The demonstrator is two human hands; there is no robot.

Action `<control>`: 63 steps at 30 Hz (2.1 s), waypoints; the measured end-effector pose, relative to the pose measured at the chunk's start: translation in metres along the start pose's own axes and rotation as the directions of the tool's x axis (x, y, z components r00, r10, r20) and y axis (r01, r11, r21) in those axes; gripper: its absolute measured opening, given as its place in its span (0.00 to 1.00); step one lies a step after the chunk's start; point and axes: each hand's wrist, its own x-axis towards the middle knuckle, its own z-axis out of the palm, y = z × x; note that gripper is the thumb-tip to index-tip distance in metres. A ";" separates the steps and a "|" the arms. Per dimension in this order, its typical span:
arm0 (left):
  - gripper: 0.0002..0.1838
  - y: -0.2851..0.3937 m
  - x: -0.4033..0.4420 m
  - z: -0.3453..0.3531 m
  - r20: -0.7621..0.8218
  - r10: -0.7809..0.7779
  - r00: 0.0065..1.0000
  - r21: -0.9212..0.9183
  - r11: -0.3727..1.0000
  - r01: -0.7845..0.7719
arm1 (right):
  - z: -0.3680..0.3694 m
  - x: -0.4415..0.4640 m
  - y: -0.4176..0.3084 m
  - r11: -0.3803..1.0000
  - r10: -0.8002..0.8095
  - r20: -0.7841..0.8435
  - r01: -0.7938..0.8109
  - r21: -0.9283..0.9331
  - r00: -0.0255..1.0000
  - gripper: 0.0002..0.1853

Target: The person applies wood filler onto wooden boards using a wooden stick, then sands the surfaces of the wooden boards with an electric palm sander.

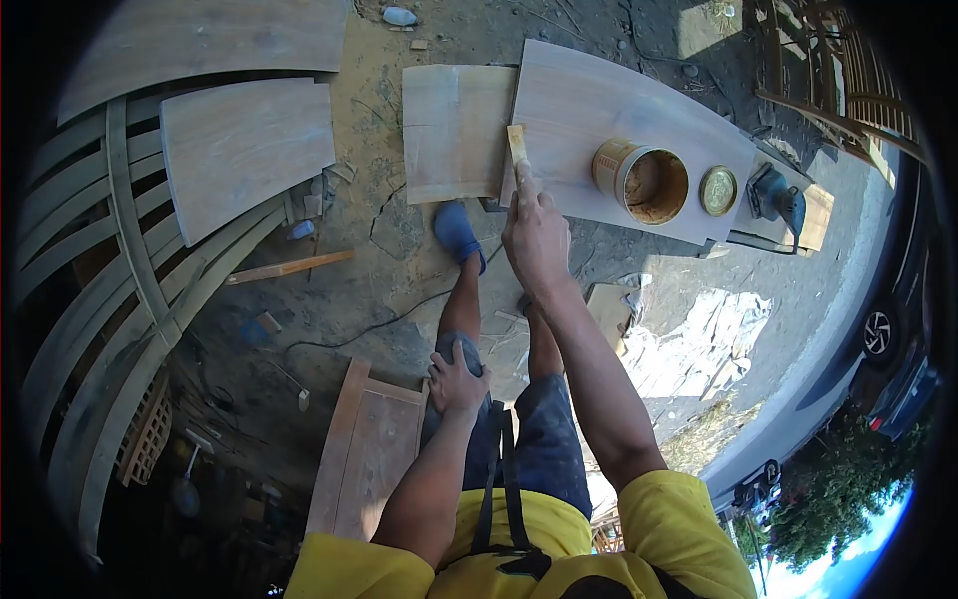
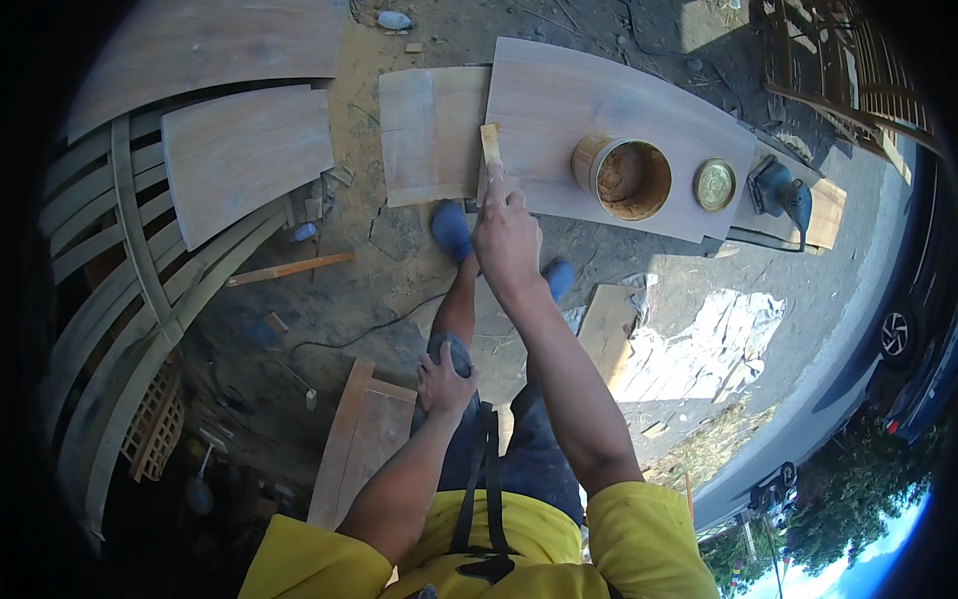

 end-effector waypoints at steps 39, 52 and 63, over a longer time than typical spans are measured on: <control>0.48 0.005 -0.002 0.003 -0.019 0.009 1.000 0.018 1.000 -0.009 | -0.013 0.003 0.005 0.998 0.003 0.032 -0.001 -0.060 0.999 0.27; 0.47 0.007 -0.004 0.005 -0.006 -0.015 1.000 0.013 1.000 0.015 | -0.040 0.008 -0.020 0.999 0.010 0.173 -0.001 -0.051 0.985 0.29; 0.47 0.007 -0.003 0.000 0.004 -0.009 1.000 -0.008 1.000 0.009 | -0.037 0.015 -0.016 1.000 -0.015 0.098 0.017 -0.019 0.995 0.26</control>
